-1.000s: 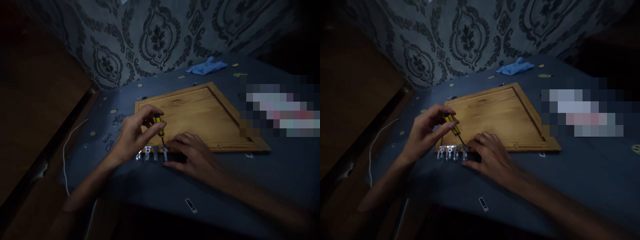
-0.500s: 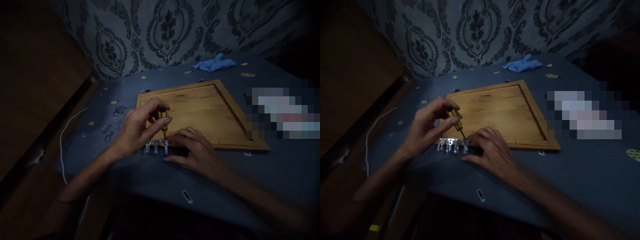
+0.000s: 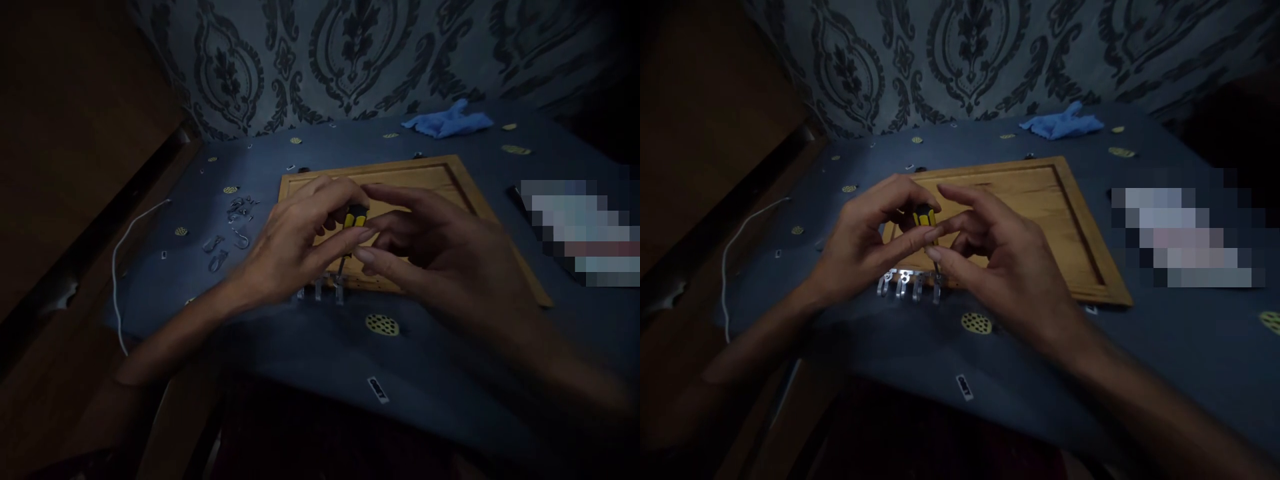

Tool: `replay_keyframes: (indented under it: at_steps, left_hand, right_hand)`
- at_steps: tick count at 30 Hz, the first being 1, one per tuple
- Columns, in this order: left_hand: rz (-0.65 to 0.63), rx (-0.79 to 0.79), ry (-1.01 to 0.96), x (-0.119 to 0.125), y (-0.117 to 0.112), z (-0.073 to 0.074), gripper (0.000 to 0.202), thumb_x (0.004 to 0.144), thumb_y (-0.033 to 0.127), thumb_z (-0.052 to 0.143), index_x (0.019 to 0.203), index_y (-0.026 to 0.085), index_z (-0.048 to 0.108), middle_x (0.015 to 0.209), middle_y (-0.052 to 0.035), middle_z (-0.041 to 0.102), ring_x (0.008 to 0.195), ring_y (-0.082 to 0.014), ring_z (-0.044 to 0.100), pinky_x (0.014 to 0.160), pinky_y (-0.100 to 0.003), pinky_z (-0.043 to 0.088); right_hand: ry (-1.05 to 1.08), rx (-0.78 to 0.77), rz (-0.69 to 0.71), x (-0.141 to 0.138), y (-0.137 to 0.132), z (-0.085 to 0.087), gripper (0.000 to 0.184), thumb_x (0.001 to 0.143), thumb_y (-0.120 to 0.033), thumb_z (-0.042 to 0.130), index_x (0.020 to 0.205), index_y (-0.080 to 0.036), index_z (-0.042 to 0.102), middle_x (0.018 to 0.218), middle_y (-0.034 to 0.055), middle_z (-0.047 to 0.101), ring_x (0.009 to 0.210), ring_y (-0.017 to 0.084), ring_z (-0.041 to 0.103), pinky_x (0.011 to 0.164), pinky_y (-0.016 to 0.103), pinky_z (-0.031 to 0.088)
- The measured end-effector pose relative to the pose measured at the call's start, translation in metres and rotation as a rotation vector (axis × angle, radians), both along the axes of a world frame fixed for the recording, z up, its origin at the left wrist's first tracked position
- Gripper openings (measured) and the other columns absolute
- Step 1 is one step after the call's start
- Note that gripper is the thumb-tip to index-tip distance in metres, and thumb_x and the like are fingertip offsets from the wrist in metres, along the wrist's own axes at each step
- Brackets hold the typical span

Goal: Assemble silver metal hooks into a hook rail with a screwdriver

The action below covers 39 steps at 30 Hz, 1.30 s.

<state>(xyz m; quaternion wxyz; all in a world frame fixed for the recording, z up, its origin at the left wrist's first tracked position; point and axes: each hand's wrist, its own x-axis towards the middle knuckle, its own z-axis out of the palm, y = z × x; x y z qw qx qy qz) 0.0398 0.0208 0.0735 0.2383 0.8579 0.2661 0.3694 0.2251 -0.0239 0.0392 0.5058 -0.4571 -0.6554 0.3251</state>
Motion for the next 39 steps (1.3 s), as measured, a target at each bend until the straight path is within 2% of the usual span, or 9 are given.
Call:
replay_keyframes:
  at_steps: [5, 10, 13, 17, 21, 24, 31, 35, 39]
  left_hand:
    - [-0.033, -0.091, -0.01, 0.001, 0.001, 0.001, 0.012, 0.099, 0.034, 0.065, 0.099, 0.022, 0.066, 0.096, -0.003, 0.065, 0.085, -0.0175, 0.063, 0.077, -0.033, 0.055]
    - [0.002, -0.251, -0.07, -0.015, 0.002, -0.011, 0.031, 0.098, 0.043, 0.067, 0.123, 0.026, 0.059, 0.106, -0.0034, 0.066, 0.104, -0.0217, 0.066, 0.09, -0.037, 0.056]
    - [-0.007, -0.299, 0.147, -0.026, 0.0, -0.029, 0.056, 0.086, 0.064, 0.074, 0.123, 0.025, 0.059, 0.116, -0.0066, 0.068, 0.111, -0.0266, 0.065, 0.092, -0.043, 0.055]
    - [-0.02, -0.112, 0.455, -0.025, -0.009, -0.052, 0.075, 0.076, 0.074, 0.076, 0.123, 0.017, 0.06, 0.121, -0.0123, 0.066, 0.115, -0.032, 0.06, 0.101, -0.051, 0.051]
    - [0.005, -0.016, 0.533, -0.018, -0.012, -0.064, 0.072, 0.082, 0.074, 0.07, 0.117, 0.012, 0.064, 0.116, -0.0141, 0.067, 0.116, -0.0332, 0.058, 0.106, -0.055, 0.047]
    - [0.005, -0.015, 0.555, -0.017, -0.011, -0.067, 0.066, 0.085, 0.07, 0.07, 0.114, 0.011, 0.067, 0.113, -0.0138, 0.067, 0.115, -0.0334, 0.057, 0.106, -0.055, 0.047]
    - [-0.006, -0.019, 0.57, -0.019, -0.012, -0.067, 0.061, 0.088, 0.066, 0.069, 0.116, 0.012, 0.069, 0.111, -0.011, 0.067, 0.112, -0.0309, 0.055, 0.106, -0.054, 0.045]
    - [0.004, -0.035, 0.611, -0.018, -0.012, -0.065, 0.06, 0.088, 0.065, 0.07, 0.117, 0.012, 0.07, 0.112, -0.0093, 0.066, 0.112, -0.0294, 0.055, 0.107, -0.05, 0.043]
    - [0.017, -0.031, 0.616, -0.017, -0.013, -0.065, 0.062, 0.087, 0.066, 0.07, 0.116, 0.012, 0.071, 0.11, -0.0087, 0.066, 0.111, -0.029, 0.055, 0.106, -0.049, 0.042]
  right_hand:
    - [-0.033, 0.096, -0.034, -0.008, 0.004, 0.002, 0.05, 0.084, -0.038, 0.077, 0.131, -0.027, 0.063, 0.097, 0.0002, 0.074, 0.078, 0.017, 0.072, 0.076, 0.037, 0.065]
    - [-0.099, 0.096, -0.096, -0.007, 0.003, -0.003, 0.059, 0.086, -0.041, 0.078, 0.141, -0.033, 0.057, 0.09, -0.0011, 0.071, 0.077, 0.019, 0.069, 0.074, 0.038, 0.064]
    - [-0.106, 0.091, -0.146, -0.004, 0.001, -0.006, 0.066, 0.086, -0.043, 0.079, 0.146, -0.031, 0.055, 0.097, 0.0009, 0.071, 0.079, 0.018, 0.069, 0.075, 0.038, 0.064]
    - [-0.087, 0.104, -0.132, -0.004, -0.003, -0.009, 0.055, 0.088, -0.041, 0.078, 0.14, -0.031, 0.061, 0.118, 0.0048, 0.072, 0.098, 0.022, 0.073, 0.082, 0.041, 0.064]
    - [-0.064, 0.071, -0.163, -0.006, -0.007, -0.009, 0.054, 0.087, -0.041, 0.08, 0.138, -0.035, 0.063, 0.117, 0.0032, 0.073, 0.102, 0.025, 0.073, 0.087, 0.046, 0.065]
    - [-0.056, 0.053, -0.194, -0.006, -0.008, -0.009, 0.054, 0.087, -0.042, 0.08, 0.138, -0.034, 0.064, 0.112, 0.0031, 0.074, 0.1, 0.025, 0.073, 0.083, 0.043, 0.065]
    - [-0.094, 0.103, -0.195, -0.006, -0.008, -0.002, 0.035, 0.097, -0.04, 0.068, 0.132, -0.034, 0.068, 0.1, 0.0003, 0.074, 0.069, 0.016, 0.069, 0.066, 0.036, 0.059]
    - [-0.09, 0.147, -0.141, -0.006, -0.004, 0.002, 0.021, 0.094, -0.035, 0.072, 0.116, -0.034, 0.074, 0.095, -0.0015, 0.074, 0.066, 0.015, 0.068, 0.063, 0.033, 0.057]
    - [-0.075, 0.151, -0.173, -0.008, 0.001, 0.003, 0.011, 0.09, -0.03, 0.076, 0.1, -0.031, 0.071, 0.094, -0.0014, 0.074, 0.073, 0.018, 0.07, 0.063, 0.033, 0.057]
